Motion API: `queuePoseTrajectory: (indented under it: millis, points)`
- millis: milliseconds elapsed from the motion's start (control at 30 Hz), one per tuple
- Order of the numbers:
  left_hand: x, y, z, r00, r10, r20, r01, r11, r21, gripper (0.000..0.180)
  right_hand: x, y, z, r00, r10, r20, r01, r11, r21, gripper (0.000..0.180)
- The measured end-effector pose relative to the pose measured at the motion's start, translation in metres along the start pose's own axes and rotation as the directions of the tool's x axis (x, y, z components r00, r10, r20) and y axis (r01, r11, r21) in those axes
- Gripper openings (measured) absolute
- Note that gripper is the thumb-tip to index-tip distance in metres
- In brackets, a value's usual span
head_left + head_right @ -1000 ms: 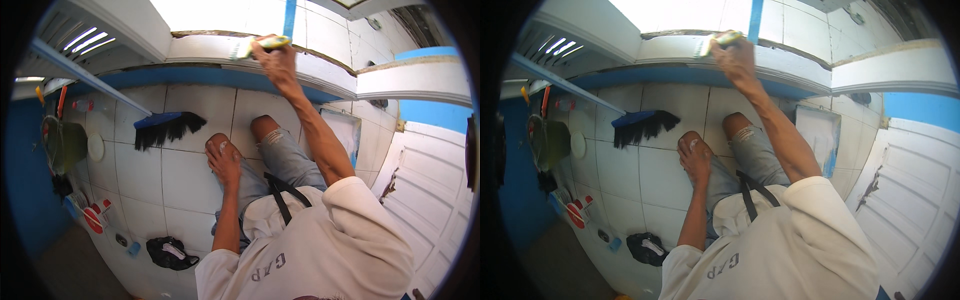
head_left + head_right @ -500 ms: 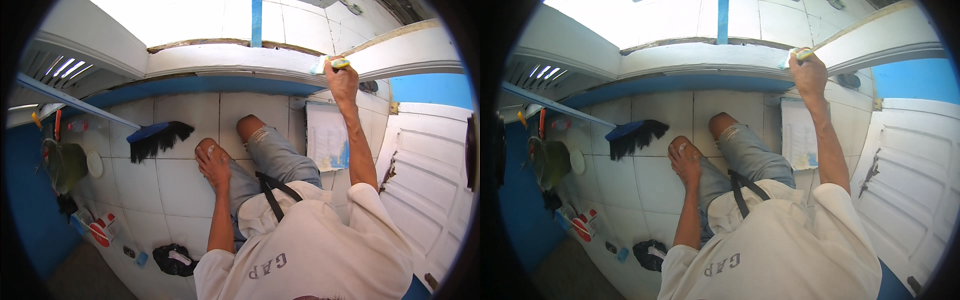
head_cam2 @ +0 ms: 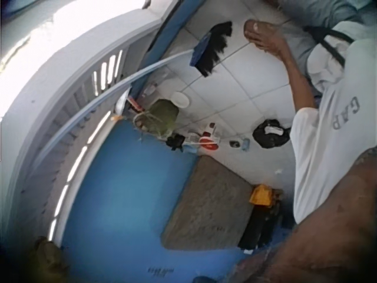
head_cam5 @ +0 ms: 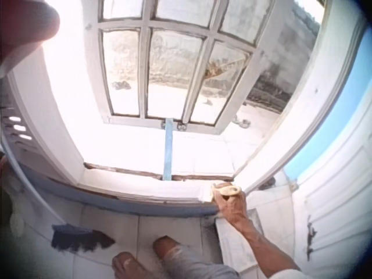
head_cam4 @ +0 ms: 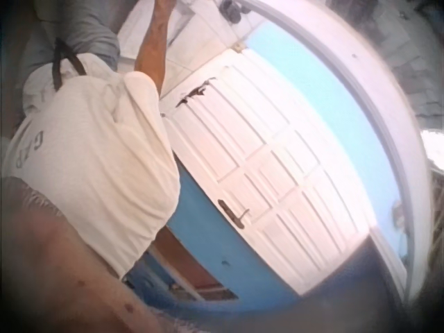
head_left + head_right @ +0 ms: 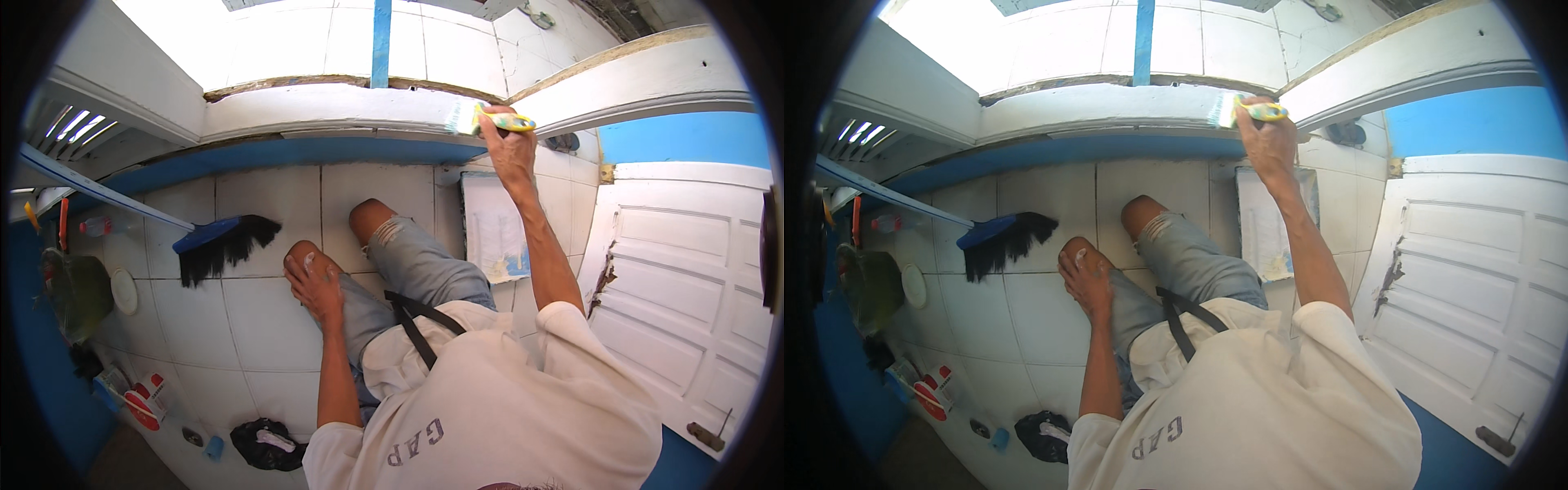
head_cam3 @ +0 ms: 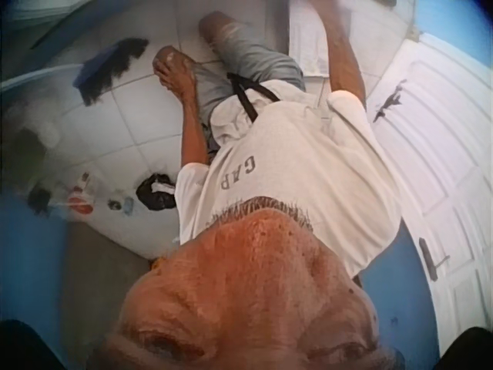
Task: The person kneels on a tiled floor and uses a paintbrush to apply white paint to a door frame. They repeatedly dip the brush into a paint tray and paint the frame's edges and corners.
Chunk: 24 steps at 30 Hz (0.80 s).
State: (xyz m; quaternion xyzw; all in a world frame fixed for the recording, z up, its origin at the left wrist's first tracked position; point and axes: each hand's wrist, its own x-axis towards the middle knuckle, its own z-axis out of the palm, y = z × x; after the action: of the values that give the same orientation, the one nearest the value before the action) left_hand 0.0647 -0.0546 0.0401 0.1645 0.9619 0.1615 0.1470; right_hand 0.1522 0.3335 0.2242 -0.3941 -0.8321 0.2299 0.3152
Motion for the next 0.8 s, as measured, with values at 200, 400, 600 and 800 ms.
queuePoseTrajectory:
  millis: [200,400,600,800]
  points:
    - [-0.005,-0.008,0.003,0.998,0.053,-0.041,-0.053,0.998,-0.013,0.054,0.005,0.021,-0.053,0.999,0.028,0.018,-0.021,0.955,-0.297,0.022]
    - [-0.004,-0.008,0.006,0.994,0.075,-0.085,-0.074,0.997,0.011,0.052,0.089,-0.011,-0.094,0.950,-0.087,0.300,0.237,0.828,-0.509,0.035]
    - [-0.002,-0.007,0.006,0.995,0.055,-0.086,-0.055,0.998,0.005,0.053,0.158,0.001,-0.054,0.779,0.232,0.582,0.263,0.722,-0.640,0.043]
    - [-0.001,-0.009,0.005,0.995,0.047,-0.089,-0.051,0.998,-0.038,0.057,0.158,0.009,-0.022,0.832,-0.025,0.554,0.475,0.549,-0.688,0.036]
